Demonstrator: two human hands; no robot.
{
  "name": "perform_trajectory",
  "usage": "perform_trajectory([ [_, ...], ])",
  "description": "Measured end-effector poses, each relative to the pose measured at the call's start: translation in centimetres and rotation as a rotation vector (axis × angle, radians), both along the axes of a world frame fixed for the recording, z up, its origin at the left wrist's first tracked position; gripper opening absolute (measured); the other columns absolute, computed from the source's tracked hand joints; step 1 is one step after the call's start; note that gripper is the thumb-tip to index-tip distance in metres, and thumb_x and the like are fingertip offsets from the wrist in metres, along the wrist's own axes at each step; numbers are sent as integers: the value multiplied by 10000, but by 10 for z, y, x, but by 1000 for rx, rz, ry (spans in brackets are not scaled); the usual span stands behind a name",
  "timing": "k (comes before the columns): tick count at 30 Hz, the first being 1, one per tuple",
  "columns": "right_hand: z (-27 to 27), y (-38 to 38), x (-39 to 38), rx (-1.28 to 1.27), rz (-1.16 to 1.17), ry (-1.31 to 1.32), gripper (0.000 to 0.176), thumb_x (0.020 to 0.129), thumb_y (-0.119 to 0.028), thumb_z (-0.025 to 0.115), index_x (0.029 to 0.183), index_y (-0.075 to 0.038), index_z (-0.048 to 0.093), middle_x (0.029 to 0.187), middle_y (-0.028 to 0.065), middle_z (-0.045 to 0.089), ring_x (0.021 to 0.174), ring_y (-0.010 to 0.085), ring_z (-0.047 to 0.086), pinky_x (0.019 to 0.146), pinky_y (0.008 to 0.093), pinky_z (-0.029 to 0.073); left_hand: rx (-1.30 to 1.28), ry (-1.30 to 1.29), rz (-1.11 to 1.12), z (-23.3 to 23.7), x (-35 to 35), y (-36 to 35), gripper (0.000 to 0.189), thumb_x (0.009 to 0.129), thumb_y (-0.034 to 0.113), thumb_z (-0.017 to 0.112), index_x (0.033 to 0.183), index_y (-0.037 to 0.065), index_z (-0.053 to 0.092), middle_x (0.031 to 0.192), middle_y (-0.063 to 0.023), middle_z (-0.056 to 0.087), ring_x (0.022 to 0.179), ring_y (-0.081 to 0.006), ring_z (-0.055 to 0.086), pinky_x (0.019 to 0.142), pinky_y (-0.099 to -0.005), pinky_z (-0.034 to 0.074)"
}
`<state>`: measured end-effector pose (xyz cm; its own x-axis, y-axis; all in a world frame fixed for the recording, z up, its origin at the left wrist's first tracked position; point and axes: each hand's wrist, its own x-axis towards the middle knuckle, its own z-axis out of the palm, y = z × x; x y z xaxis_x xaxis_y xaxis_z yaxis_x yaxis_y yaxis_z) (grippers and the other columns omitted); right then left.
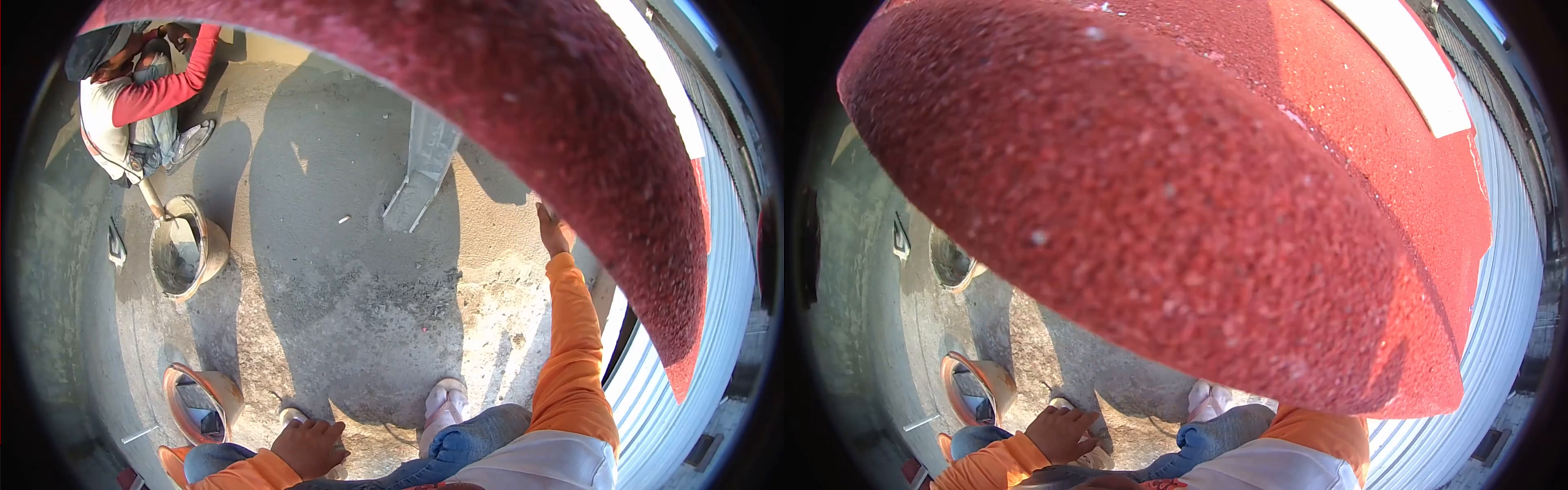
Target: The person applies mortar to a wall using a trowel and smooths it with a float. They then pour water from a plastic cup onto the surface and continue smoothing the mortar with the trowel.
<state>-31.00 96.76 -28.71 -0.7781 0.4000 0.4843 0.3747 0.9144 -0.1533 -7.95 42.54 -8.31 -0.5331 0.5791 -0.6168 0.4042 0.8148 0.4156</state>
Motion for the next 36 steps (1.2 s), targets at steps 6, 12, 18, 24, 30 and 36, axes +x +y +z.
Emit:
perform_trajectory([
  [6,0,-76,51,-351,89,-18,402,851,-279,606,1108,7,489,977,247,545,902,428,525,795,480,434,-3,54,-52,6,6,-2,510,839,383,590,1218,55,498,960,-129,620,897,-302,624,778,-424,474],
  [12,20,-211,128,-694,567,-275,320,825,-154,661,1018,-34,435,743,173,607,650,304,621,580,381,473,129,174,-126,10,31,-17,482,840,370,592,1198,61,500,926,-88,608,869,-261,610,742,-387,470],
  [18,109,-349,55,-509,1138,-360,356,819,-227,659,1074,-40,497,894,203,612,783,379,616,676,423,489,220,396,-206,15,72,-31,329,811,291,561,1025,42,574,858,-59,612,774,-193,606,685,-346,433],
  [24,190,-536,-37,44,1312,-300,318,787,-254,684,1048,-117,566,883,131,575,868,309,594,731,429,459,337,470,-326,23,97,-55,227,803,260,534,881,54,590,790,-55,609,723,-201,608,662,-353,415],
  [30,180,-670,-63,311,1167,-509,309,776,-258,695,1037,-117,610,982,98,611,935,299,613,810,415,477,346,618,-311,17,103,-83,231,820,257,517,901,58,602,812,-60,624,767,-225,629,713,-405,446],
  [36,174,-702,-63,376,1099,-679,181,792,-163,631,933,-74,702,947,144,688,897,299,671,780,373,527,286,424,-297,11,104,-98,227,827,251,517,921,71,617,832,-63,645,790,-244,641,721,-431,455],
])
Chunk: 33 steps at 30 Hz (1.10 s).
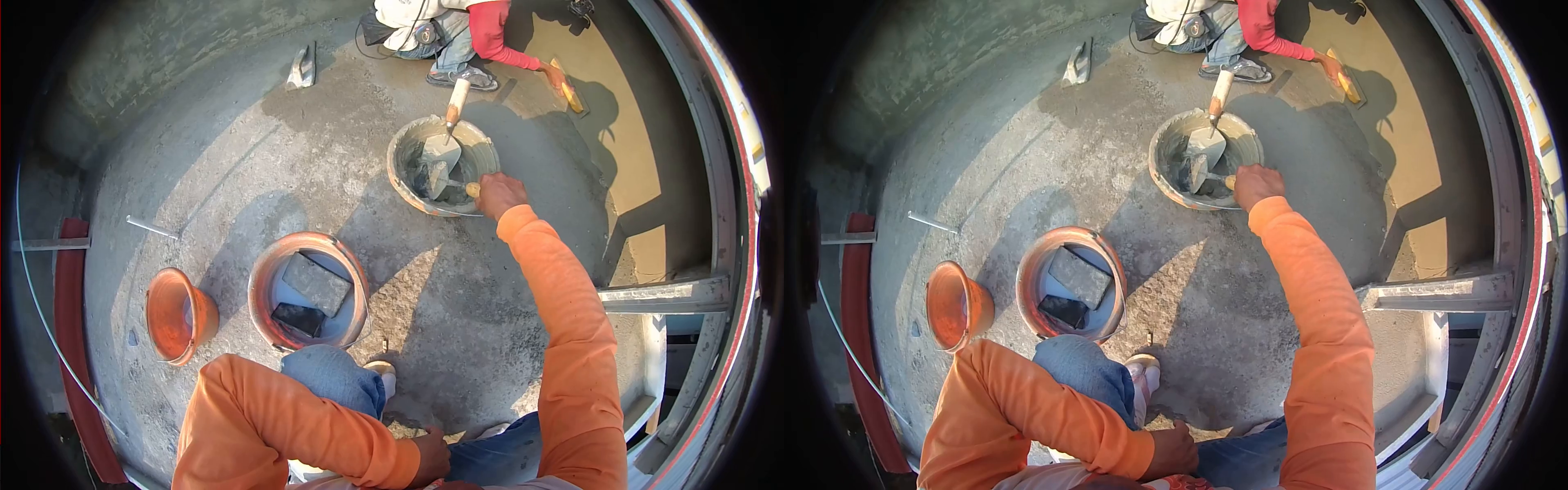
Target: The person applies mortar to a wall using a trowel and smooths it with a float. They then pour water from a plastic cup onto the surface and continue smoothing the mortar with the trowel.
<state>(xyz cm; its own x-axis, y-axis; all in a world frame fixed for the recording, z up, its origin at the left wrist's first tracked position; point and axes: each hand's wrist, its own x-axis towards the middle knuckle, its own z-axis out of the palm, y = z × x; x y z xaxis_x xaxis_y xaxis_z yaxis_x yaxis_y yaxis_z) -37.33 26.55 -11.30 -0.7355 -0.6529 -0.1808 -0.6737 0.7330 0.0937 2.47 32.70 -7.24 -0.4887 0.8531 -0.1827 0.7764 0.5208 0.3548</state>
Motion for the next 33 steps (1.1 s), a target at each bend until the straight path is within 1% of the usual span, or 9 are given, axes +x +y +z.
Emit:
perform_trajectory([
  [5,27,-18,19,47,37,-20,184,792,-153,621,936,-72,702,946,140,689,894,289,673,784,376,528,-6,-55,-20,3,-7,-5,230,835,245,517,941,70,621,877,-77,657,822,-256,645,756,-454,462],
  [10,34,-31,21,109,8,16,187,796,-149,617,950,-78,698,952,139,687,896,287,672,773,380,534,-35,-79,-86,11,-13,-9,249,846,241,511,980,65,625,922,-87,662,865,-269,646,811,-479,467],
  [15,49,-30,23,51,29,-17,216,781,-231,668,937,-83,692,961,120,688,914,294,665,792,372,533,-75,-115,-71,8,-8,-3,260,851,244,507,998,66,628,945,-94,659,884,-282,644,815,-484,471],
  [21,45,-22,21,42,6,-55,316,773,-290,695,996,-67,672,971,127,682,915,299,660,795,378,530,-38,-104,-52,11,-8,-3,247,844,230,516,991,66,626,927,-94,659,867,-281,646,810,-480,473],
  [22,43,-20,21,42,5,-53,316,773,-290,695,996,-67,672,971,127,682,915,299,660,795,378,530,-38,-102,-53,11,-10,-1,247,844,230,516,991,66,626,927,-94,659,867,-281,646,810,-480,473],
  [24,41,-16,21,15,-50,-96,322,779,-294,694,1009,-70,670,1003,129,674,950,294,648,811,375,521,-44,-209,-82,11,-16,0,238,839,225,521,977,66,631,915,-92,658,861,-276,646,810,-480,472],
  [28,34,-6,22,-9,-82,-161,318,785,-291,691,1018,-77,667,1031,127,666,984,288,634,830,376,509,-10,-140,-42,15,-16,-5,232,834,224,527,960,64,639,901,-91,657,855,-269,646,803,-477,470],
  [31,26,3,23,-47,-68,-117,303,785,-290,694,1007,-86,663,1006,118,663,983,280,632,829,381,504,-16,-210,-48,5,-14,1,230,829,227,534,954,66,641,896,-93,656,847,-266,645,791,-471,470],
  [33,23,10,16,-79,19,39,274,763,-275,707,976,-108,663,950,95,654,928,258,642,791,386,509,-77,-160,-10,3,-14,4,234,827,226,537,962,60,633,894,-97,655,850,-270,643,784,-468,471],
])
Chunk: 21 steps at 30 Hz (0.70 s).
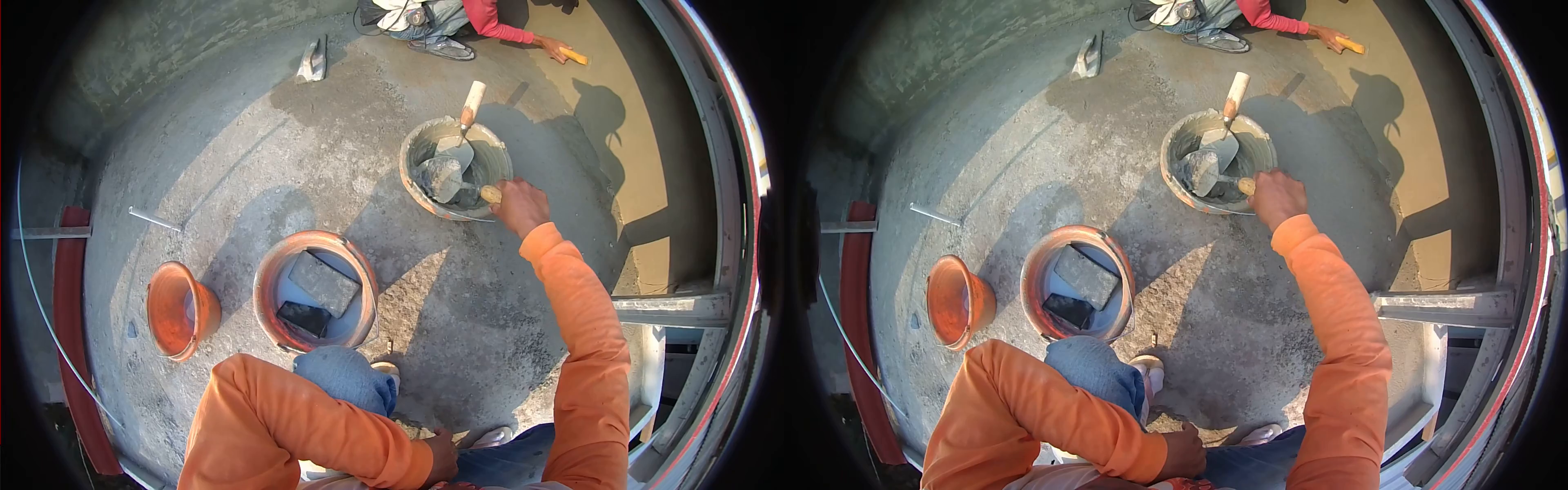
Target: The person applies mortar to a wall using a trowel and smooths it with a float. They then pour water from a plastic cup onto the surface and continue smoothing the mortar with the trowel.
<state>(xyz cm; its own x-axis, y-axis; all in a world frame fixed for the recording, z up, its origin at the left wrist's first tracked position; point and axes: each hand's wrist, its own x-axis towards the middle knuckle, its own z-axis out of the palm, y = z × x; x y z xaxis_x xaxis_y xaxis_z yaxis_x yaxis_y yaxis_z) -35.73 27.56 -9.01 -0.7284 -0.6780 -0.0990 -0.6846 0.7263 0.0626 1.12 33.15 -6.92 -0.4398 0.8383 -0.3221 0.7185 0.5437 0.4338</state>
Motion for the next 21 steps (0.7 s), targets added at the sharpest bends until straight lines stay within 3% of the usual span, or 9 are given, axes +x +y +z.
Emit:
perform_trajectory([
  [1,-1,2,-4,2,2,-3,274,763,-275,707,976,-108,663,950,95,654,928,258,642,791,386,509,2,-3,2,-2,1,0,234,827,226,537,962,60,633,894,-97,655,850,-270,643,784,-468,471],
  [3,4,2,-14,53,90,310,179,768,-237,678,913,-131,674,908,68,640,876,225,644,751,371,504,72,5,4,4,-2,-11,231,831,218,534,960,50,627,892,-101,656,843,-275,644,787,-471,473],
  [6,22,8,-29,132,170,405,100,787,-194,631,862,-156,684,849,37,639,823,208,643,737,358,495,63,76,51,6,0,-11,227,833,215,533,954,46,623,903,-106,655,845,-275,643,794,-473,472],
  [10,42,4,-41,251,198,430,86,795,-170,612,833,-165,689,841,23,660,833,204,652,740,356,494,92,-7,29,10,-8,-12,226,831,219,538,949,45,621,915,-110,654,846,-274,642,799,-476,470],
  [12,38,-3,-43,346,183,298,192,684,-184,745,858,-128,685,904,62,657,862,217,651,719,361,518,97,-97,7,10,-10,-9,227,831,222,540,945,41,618,908,-108,650,851,-272,641,802,-475,468],
  [13,35,-5,-43,342,181,299,192,684,-184,745,858,-128,685,904,62,657,862,217,651,719,361,518,92,-96,7,10,-9,-9,227,831,222,540,945,41,618,908,-108,650,851,-272,641,802,-475,468],
  [15,28,-10,-44,314,215,280,105,803,-146,603,856,-163,692,905,31,691,873,204,667,735,345,500,82,-15,6,11,-8,-10,226,830,225,541,933,39,618,886,-102,648,837,-267,642,787,-465,468],
  [18,25,-15,-45,227,328,233,124,812,-134,588,878,-158,691,905,34,690,879,209,669,734,337,510,90,-31,13,5,-6,-8,224,827,227,541,929,42,617,871,-95,644,824,-260,642,768,-451,465],
  [21,28,-35,-34,306,291,165,139,804,-124,594,898,-157,691,922,38,691,900,204,667,734,338,515,116,-25,52,-1,-5,-8,221,824,227,538,922,45,616,864,-92,643,816,-254,642,757,-443,461],
])
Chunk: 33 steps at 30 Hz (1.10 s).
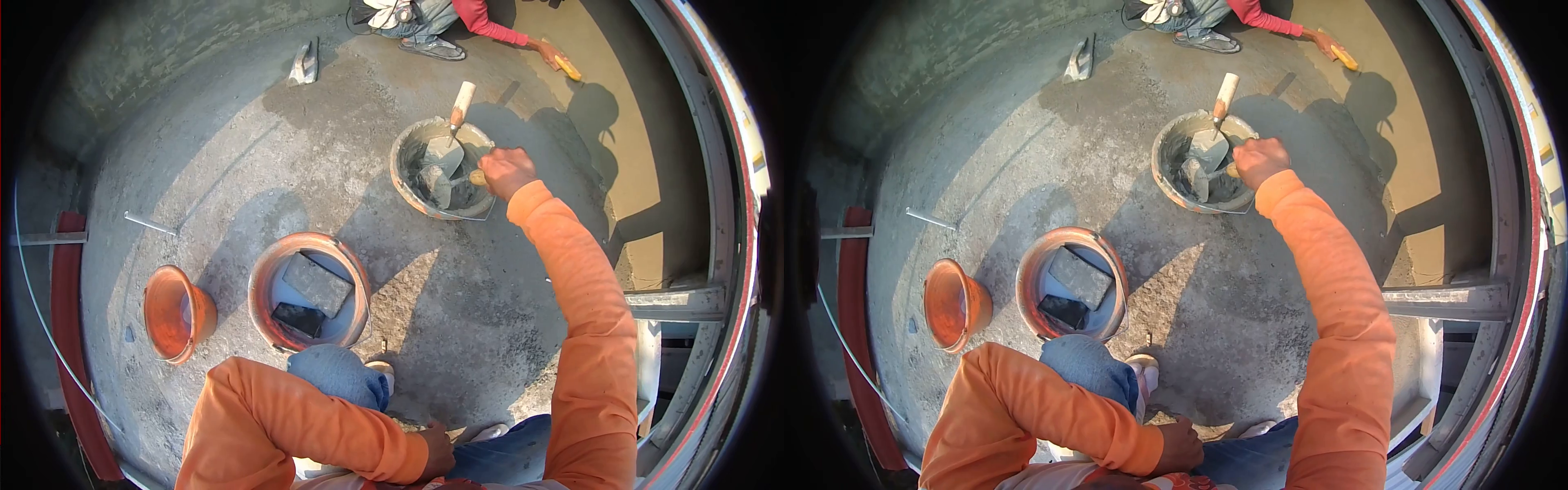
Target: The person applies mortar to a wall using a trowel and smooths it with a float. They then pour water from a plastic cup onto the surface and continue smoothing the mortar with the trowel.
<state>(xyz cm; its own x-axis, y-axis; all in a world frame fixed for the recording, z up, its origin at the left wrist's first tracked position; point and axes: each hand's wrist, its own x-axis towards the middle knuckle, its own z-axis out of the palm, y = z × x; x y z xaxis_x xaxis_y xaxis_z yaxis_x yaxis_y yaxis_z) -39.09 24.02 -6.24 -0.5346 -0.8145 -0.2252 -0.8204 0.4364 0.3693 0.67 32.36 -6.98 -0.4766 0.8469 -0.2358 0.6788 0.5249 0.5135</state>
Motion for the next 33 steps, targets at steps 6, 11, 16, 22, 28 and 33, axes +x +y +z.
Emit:
perform_trajectory([
  [6,14,-5,-3,14,-57,16,156,804,-122,596,920,-151,697,895,30,701,883,205,675,740,352,511,36,102,74,-3,5,-4,213,824,217,535,919,41,611,848,-91,641,800,-252,648,739,-441,467],
  [11,20,-3,-17,-18,-123,0,225,691,-170,738,908,-137,687,866,61,689,847,237,674,721,357,531,-11,86,29,-1,-1,-4,215,831,215,531,921,35,608,849,-91,642,799,-252,650,741,-440,472],
  [16,13,5,-26,-7,-149,-16,258,679,-170,752,925,-137,684,863,53,690,857,246,672,726,359,536,10,87,25,-7,1,-1,211,834,217,530,910,37,608,838,-83,642,789,-248,648,727,-435,472],
  [22,8,-11,-13,21,-78,-151,294,688,-151,735,975,-107,682,977,80,689,931,245,663,787,355,533,32,71,34,-11,1,3,215,826,228,536,899,40,610,812,-70,640,764,-239,643,686,-417,467],
  [28,8,18,-35,-232,-75,-271,325,668,-217,771,967,-123,685,919,91,673,932,272,627,819,377,499,77,162,66,-17,4,4,212,821,224,536,891,40,614,810,-73,639,761,-234,643,685,-409,470],
  [33,4,62,-41,-221,-196,-517,378,674,-254,776,1018,-126,684,965,97,675,926,286,625,816,375,485,6,68,52,-10,-5,11,205,821,220,536,898,45,611,812,-67,640,764,-225,642,634,-368,454],
])
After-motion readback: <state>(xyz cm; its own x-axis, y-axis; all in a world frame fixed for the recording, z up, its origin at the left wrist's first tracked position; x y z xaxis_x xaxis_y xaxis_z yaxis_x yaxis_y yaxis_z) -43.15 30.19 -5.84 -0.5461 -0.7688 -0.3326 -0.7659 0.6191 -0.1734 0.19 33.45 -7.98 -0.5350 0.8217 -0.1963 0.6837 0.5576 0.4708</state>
